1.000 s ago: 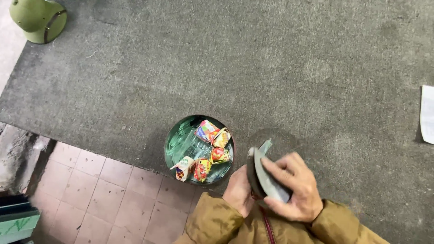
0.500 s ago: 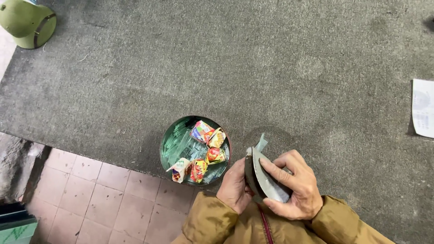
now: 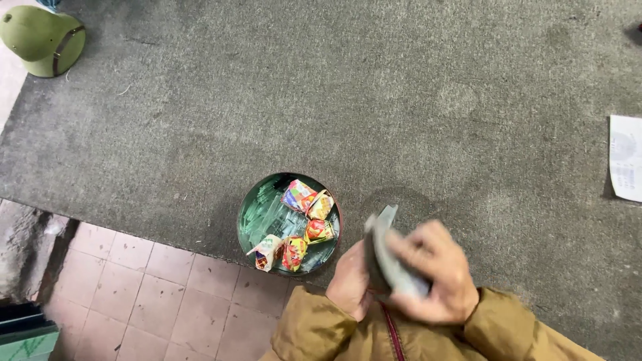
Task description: Manually smoothing the edges of small glass pieces using a handheld sharpening stone.
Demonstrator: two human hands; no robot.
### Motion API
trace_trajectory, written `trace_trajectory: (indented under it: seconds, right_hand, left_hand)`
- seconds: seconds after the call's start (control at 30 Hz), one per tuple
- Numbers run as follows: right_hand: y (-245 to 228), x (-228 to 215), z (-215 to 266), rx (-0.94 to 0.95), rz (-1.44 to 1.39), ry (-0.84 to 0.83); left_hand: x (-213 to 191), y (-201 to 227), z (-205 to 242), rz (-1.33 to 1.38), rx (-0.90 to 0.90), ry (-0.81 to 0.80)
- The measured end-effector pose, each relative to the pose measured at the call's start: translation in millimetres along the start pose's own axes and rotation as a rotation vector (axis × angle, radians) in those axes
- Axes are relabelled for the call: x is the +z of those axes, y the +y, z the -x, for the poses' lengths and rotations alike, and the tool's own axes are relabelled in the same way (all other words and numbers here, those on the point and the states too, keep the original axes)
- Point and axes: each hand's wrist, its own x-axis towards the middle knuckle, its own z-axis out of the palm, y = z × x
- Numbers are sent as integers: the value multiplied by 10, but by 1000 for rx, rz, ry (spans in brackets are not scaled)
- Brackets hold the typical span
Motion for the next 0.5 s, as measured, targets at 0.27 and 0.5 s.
trace_trajectory:
  seconds: [0.27,0.5]
  right_hand:
    - [-15,77,-41,118,-16,19]
    - [32,122,-59,83,-43,-3]
  left_hand:
    - [159,16,73,-40,-45,298]
    - [0,-5,-67,32,-31,134]
